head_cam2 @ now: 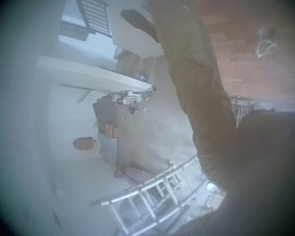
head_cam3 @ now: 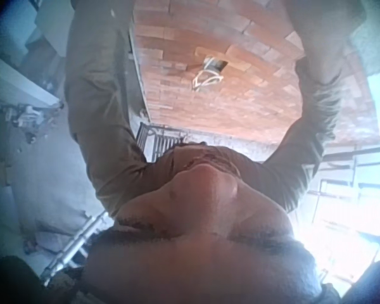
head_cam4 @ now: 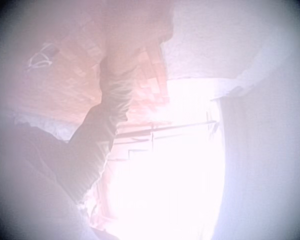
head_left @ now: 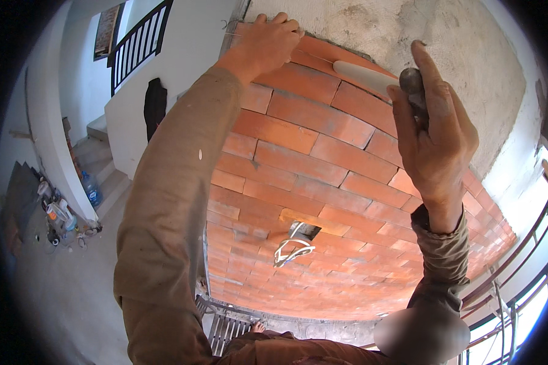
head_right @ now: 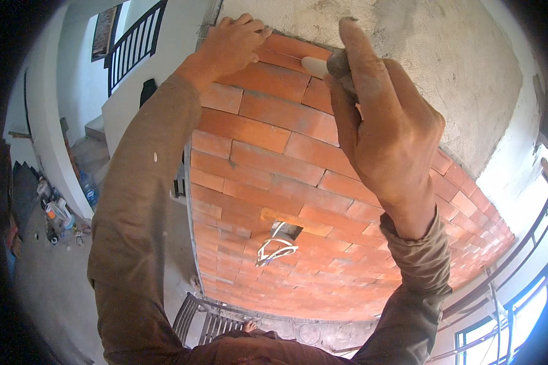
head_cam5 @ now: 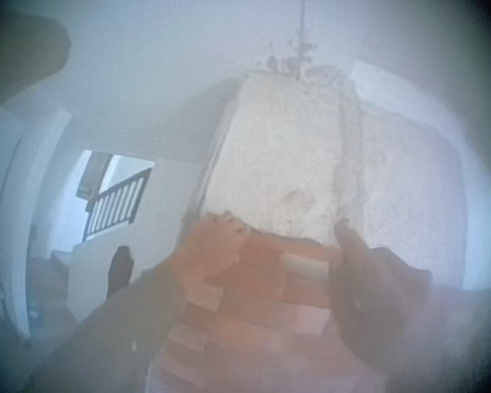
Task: The person scoops mortar from a bucket using a trowel and applies it to the back of a rectangular terracotta tile. They then position the tile onto a partially tiled wall, aligning it with existing tiles and tapping it into place with a tool. The process is repeated with another tile.
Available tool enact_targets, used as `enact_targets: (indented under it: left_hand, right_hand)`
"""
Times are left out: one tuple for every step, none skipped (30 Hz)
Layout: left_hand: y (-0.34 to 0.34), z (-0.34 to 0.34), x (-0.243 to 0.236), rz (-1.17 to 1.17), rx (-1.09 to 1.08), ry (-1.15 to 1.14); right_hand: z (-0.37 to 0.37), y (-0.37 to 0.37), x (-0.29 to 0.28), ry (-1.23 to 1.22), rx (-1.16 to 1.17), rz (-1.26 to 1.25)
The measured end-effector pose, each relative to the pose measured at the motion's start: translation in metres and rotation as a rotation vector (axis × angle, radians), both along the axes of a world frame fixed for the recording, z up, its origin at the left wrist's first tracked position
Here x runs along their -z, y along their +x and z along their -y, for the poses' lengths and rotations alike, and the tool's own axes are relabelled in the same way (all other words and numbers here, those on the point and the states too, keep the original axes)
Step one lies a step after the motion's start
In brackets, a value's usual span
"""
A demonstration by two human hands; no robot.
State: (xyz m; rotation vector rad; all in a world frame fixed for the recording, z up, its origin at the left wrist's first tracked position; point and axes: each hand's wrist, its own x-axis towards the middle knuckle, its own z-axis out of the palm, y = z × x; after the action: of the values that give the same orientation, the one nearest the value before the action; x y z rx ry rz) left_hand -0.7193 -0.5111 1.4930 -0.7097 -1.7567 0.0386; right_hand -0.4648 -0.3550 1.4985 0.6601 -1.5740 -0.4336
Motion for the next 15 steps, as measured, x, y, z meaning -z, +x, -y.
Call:
enact_targets:
  left_hand:
    - [0.001, -0.001, 0.000, 0.010, 0.018, 0.008]
    - [0.001, -0.002, 0.000, 0.019, 0.037, 0.017]
    - [0.000, 0.001, 0.001, 0.003, 0.025, 0.010]
    - [-0.001, 0.003, 0.002, -0.012, 0.014, 0.003]
    - [-0.001, 0.006, 0.003, -0.028, 0.001, -0.004]
    - [-0.001, 0.004, 0.002, -0.014, 0.008, 0.001]
    - [-0.002, 0.003, 0.001, -0.001, 0.013, 0.005]
    - [-0.001, 0.003, 0.001, 0.013, 0.016, 0.009]
    - [-0.002, 0.002, 0.000, 0.019, 0.024, 0.002]
    - [-0.003, 0.001, 0.000, 0.025, 0.031, -0.004]
    - [-0.003, 0.001, 0.000, 0.031, 0.037, -0.011]
    - [-0.003, 0.001, 0.000, 0.023, 0.031, -0.010]
    - [-0.003, 0.001, 0.000, 0.014, 0.025, -0.009]
    - [-0.003, 0.002, 0.000, 0.006, 0.019, -0.008]
    - [-0.003, 0.002, 0.000, 0.008, 0.023, -0.011]
  right_hand:
    - [0.000, 0.004, 0.002, -0.009, -0.005, -0.006]
    - [0.000, 0.010, 0.006, -0.017, -0.009, -0.012]
    - [0.001, 0.009, 0.007, -0.021, -0.011, -0.011]
    - [0.003, 0.008, 0.008, -0.025, -0.013, -0.013]
    - [0.003, 0.001, 0.004, -0.017, 0.003, -0.012]
    - [0.004, 0.000, 0.001, -0.002, 0.036, -0.014]
    - [0.006, 0.002, 0.000, 0.006, 0.010, -0.031]
    - [0.010, 0.004, -0.002, 0.013, -0.018, -0.047]
    - [0.011, 0.004, -0.003, 0.021, -0.054, -0.065]
    - [0.011, 0.001, -0.004, 0.027, -0.039, -0.058]
    - [0.010, -0.002, -0.004, 0.033, -0.025, -0.050]
    - [0.011, -0.004, -0.004, 0.023, -0.017, -0.042]
    - [0.012, -0.006, -0.005, 0.016, -0.010, -0.033]
    - [0.013, -0.007, -0.008, -0.003, -0.010, -0.027]
    - [0.014, -0.009, -0.009, -0.003, -0.024, -0.024]
